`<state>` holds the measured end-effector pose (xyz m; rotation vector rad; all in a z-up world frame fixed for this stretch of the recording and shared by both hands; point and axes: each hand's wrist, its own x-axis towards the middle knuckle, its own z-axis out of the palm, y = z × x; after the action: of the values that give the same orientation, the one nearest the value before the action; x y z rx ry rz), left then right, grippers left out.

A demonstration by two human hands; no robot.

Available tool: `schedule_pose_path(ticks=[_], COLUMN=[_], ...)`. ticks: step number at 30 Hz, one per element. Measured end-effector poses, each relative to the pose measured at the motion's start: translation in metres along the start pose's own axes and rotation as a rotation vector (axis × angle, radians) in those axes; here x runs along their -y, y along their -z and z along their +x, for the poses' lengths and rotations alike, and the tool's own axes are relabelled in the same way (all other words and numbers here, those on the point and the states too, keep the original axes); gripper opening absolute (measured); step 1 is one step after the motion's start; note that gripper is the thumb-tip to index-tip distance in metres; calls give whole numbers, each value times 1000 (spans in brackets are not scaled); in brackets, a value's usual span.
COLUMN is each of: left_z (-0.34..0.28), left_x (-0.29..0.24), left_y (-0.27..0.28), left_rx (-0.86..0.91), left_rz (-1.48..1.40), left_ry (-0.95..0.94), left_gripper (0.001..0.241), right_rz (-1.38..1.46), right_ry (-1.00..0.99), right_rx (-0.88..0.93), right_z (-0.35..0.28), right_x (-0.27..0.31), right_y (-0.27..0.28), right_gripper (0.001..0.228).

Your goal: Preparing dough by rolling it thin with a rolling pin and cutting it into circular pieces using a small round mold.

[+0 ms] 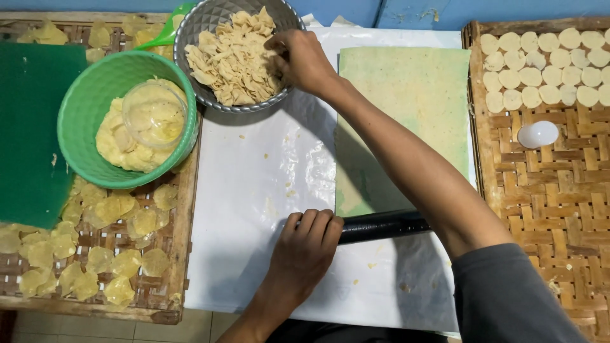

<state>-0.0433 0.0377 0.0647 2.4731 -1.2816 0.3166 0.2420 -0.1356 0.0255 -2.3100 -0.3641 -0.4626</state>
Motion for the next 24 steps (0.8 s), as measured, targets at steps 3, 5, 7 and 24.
schedule_pose_path(ticks=[3, 5, 7, 24], left_z=[10, 16, 25, 63], left_x=[5, 21, 36, 78], left_y=[4, -9, -18, -71], left_rx=[-54, -98, -134, -342], left_rz=[3, 7, -9, -70], left_ry=[38, 69, 100, 229], left_gripper=[16, 26, 36, 47], right_rz=[89, 139, 183, -202], right_ry=[-25, 7, 20, -142], right_rx=[-67, -65, -56, -96], right_z=[-7, -24, -53, -264], right_x=[4, 25, 50, 63], right_y=[15, 47, 84, 90], right_gripper=[27, 17, 10, 13])
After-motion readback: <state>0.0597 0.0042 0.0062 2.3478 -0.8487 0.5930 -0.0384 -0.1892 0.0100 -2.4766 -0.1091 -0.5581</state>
